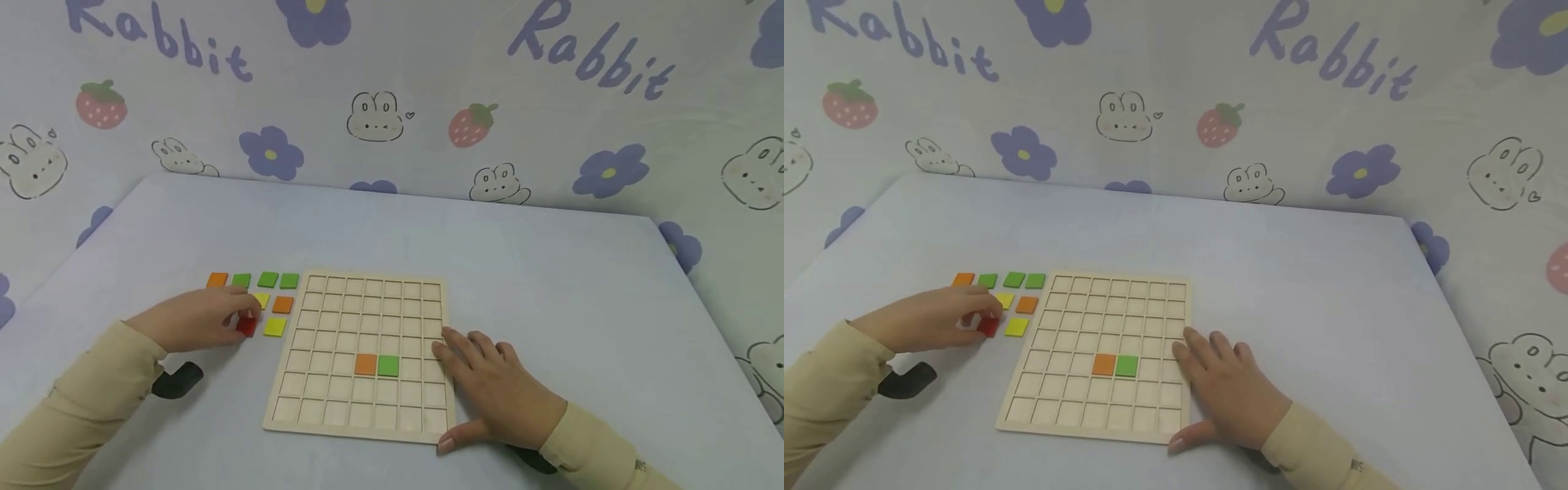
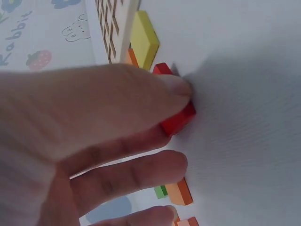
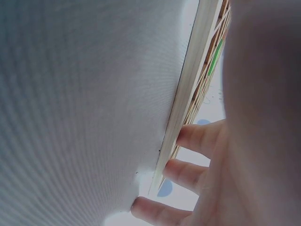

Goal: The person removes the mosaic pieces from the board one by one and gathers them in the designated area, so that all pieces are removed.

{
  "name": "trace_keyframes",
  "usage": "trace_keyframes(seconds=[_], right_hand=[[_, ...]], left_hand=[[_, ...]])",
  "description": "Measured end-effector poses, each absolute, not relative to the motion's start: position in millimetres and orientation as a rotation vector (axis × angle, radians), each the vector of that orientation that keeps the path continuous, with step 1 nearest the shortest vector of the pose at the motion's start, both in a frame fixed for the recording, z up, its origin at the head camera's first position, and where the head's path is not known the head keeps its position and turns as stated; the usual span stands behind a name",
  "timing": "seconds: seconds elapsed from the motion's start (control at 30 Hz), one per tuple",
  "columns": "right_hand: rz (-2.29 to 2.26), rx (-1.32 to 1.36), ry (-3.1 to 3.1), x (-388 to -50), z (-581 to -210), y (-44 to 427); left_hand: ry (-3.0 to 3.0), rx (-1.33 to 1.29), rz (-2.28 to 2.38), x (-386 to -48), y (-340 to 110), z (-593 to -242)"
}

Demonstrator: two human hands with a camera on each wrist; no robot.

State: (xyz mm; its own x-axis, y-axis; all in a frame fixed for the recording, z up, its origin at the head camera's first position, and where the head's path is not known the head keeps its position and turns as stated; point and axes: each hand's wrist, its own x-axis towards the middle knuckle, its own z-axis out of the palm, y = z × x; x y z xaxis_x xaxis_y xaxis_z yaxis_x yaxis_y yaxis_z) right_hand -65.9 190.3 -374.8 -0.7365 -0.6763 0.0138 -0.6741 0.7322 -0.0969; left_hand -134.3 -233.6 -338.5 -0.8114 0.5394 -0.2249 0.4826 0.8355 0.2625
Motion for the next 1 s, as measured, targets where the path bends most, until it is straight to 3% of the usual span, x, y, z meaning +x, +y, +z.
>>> trace_keyframes(seconds=[0.23, 0.47, 1.0], right_hand=[[-0.131, -1.112, 2.899, -66, -373, 191], [-0.133, -1.114, 2.89, -68, -373, 192], [-0.14, -1.128, 2.892, -68, -375, 191]], left_hand=[[2.729, 0.768, 0.246, -136, -230, -338], [2.752, 0.937, 0.251, -136, -224, -330], [2.661, 1.415, 0.427, -133, -141, -323]])
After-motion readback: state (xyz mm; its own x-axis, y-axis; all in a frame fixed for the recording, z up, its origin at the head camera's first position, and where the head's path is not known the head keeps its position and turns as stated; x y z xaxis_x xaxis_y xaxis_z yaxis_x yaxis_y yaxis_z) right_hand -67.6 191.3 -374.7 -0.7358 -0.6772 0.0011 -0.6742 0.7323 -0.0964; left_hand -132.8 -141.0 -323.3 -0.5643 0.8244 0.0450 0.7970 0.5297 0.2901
